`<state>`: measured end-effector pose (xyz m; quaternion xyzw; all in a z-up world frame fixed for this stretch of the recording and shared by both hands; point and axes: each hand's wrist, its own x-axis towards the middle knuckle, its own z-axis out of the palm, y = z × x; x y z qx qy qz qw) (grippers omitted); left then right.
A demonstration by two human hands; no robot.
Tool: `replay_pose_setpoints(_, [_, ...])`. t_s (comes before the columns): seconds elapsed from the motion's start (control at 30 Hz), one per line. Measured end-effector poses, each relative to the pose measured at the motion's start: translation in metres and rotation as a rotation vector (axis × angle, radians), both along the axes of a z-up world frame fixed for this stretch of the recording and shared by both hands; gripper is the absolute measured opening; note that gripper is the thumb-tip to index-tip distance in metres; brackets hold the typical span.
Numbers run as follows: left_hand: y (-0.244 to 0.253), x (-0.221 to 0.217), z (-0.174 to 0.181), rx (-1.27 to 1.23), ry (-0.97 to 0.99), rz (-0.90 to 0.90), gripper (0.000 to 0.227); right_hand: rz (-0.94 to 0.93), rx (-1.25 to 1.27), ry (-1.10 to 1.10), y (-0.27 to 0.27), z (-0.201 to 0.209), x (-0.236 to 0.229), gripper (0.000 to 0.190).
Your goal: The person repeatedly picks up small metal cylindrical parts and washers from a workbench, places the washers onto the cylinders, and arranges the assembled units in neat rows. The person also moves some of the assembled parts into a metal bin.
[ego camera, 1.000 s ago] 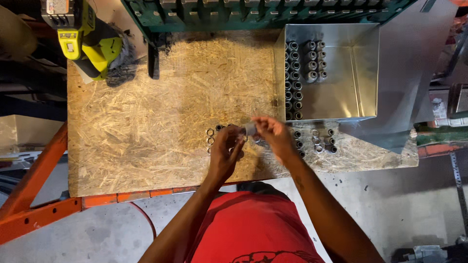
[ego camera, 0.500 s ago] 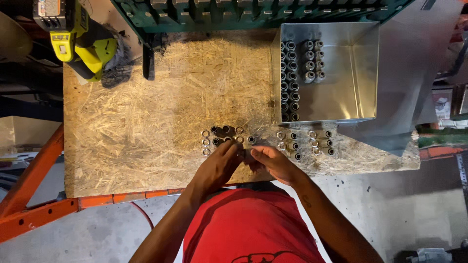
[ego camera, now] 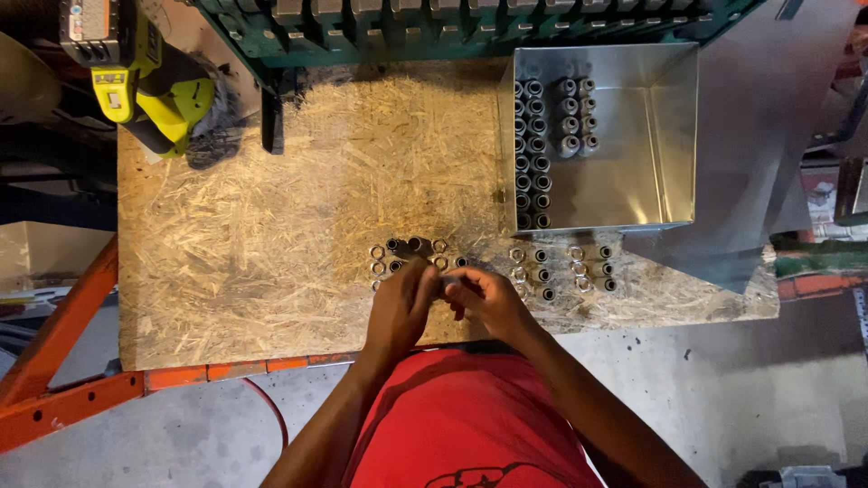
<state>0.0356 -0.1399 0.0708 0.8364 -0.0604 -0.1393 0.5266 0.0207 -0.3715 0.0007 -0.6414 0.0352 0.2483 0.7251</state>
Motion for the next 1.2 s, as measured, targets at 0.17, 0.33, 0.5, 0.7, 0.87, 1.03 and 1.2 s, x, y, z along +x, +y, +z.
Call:
replay_pose_setpoints(0.17, [-0.005,-0.005,-0.02,-0.248,-0.108,0.03,0.017,-0.046,0.038,0.004,-0.012,-0.026,0.004,0.047])
replay_pose_setpoints(0.33, [-0.013,-0.008,-0.014,-0.078,0.088,0.118,0.033,-0.069,0.027,-0.047,-0.007,-0.008,0.003,0.043])
replay_pose_setpoints(0.5, [-0.009,-0.002,0.004,-0.23,-0.017,0.064,0.025,-0.102,0.049,0.009,-0.01,-0.018,0.006,0.053])
replay_pose_setpoints(0.7, [-0.009,-0.006,-0.017,-0.253,0.123,0.042,0.027,-0.116,0.074,0.023,-0.014,-0.004,0.005,0.049])
replay_pose_setpoints(0.87, [-0.008,-0.008,0.008,-0.059,0.099,-0.023,0.04,-0.118,0.101,0.039,-0.011,-0.022,-0.003,0.047])
replay_pose_setpoints(1.03, [-0.01,-0.015,-0.019,-0.214,-0.05,-0.004,0.03,-0.127,0.088,0.058,-0.009,-0.004,-0.004,0.044])
replay_pose_setpoints(1.2, [-0.003,-0.012,-0.015,-0.046,0.223,0.073,0.06,-0.129,0.087,0.046,-0.005,-0.01,-0.008,0.047])
